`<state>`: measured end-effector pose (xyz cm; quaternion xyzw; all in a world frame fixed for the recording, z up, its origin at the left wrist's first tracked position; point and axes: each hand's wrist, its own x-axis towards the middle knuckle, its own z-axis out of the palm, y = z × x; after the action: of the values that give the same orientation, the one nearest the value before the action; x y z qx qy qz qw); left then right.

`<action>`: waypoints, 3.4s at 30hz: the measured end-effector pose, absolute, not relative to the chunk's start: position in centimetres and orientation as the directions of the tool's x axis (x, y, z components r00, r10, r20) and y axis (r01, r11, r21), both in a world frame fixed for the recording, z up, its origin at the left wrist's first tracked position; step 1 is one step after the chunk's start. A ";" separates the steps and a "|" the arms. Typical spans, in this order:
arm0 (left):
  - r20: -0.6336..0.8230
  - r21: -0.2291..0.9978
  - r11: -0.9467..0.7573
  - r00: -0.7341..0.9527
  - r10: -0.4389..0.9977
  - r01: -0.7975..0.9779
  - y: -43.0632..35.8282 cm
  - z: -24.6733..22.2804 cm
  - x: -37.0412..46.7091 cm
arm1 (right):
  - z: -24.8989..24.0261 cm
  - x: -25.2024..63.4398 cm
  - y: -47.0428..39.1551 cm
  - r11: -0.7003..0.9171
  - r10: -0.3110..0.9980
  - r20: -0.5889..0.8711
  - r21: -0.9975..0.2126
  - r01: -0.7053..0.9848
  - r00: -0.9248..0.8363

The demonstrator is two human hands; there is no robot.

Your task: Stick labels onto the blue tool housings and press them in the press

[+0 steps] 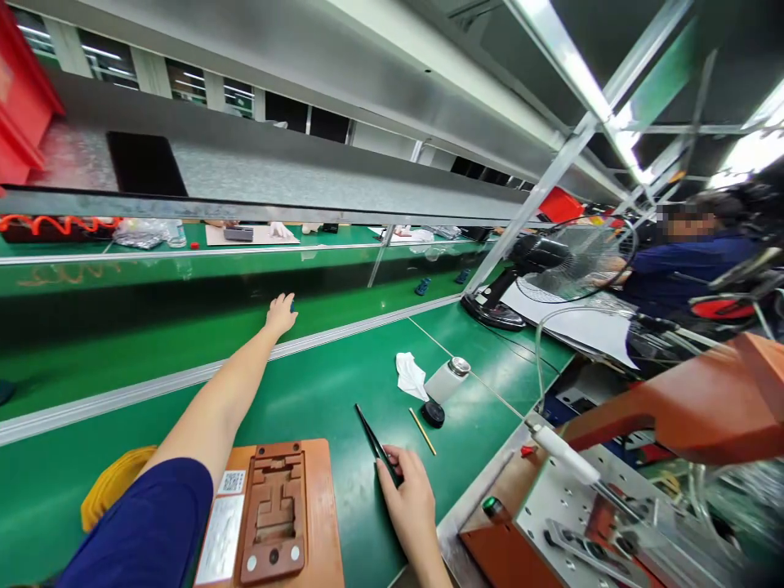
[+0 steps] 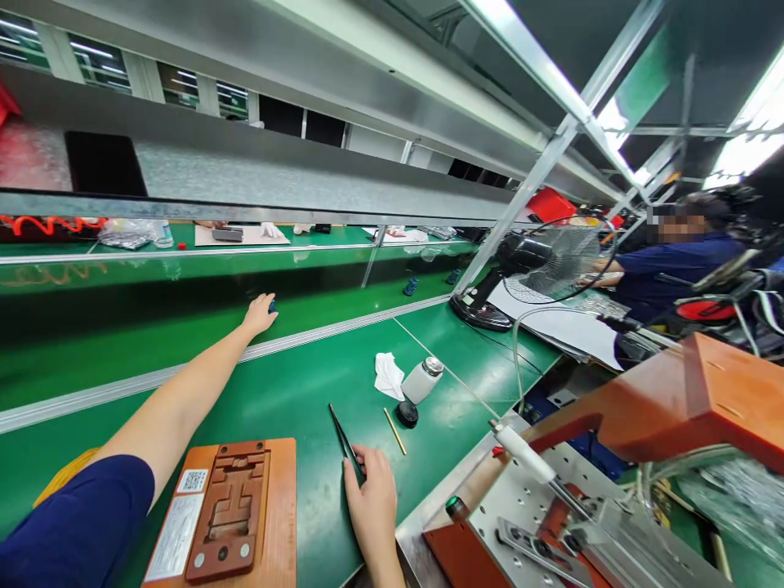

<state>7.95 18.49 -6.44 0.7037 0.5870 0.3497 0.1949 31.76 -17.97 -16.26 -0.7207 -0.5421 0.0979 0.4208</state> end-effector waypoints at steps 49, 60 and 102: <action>-0.386 0.817 0.576 0.728 0.566 -0.015 -27.6 -3.7 -6.8 | -9.7 25.0 -16.3 0.473 0.876 0.416 -0.649 0.595 -0.243; -0.574 0.710 0.683 0.421 0.702 -0.171 -20.8 -0.7 -2.8 | -16.0 30.9 -19.9 0.050 0.810 0.519 -0.526 0.849 0.274; -0.047 0.952 0.133 -0.298 0.953 0.274 -21.8 -2.2 -10.2 | -0.8 10.9 -14.4 -0.066 0.935 0.045 -0.952 -0.298 -0.351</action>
<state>-10.24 -21.79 -2.17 0.4662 0.6581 0.4649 0.3653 10.91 -14.35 -0.83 -0.3210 -0.4959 0.6556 0.4703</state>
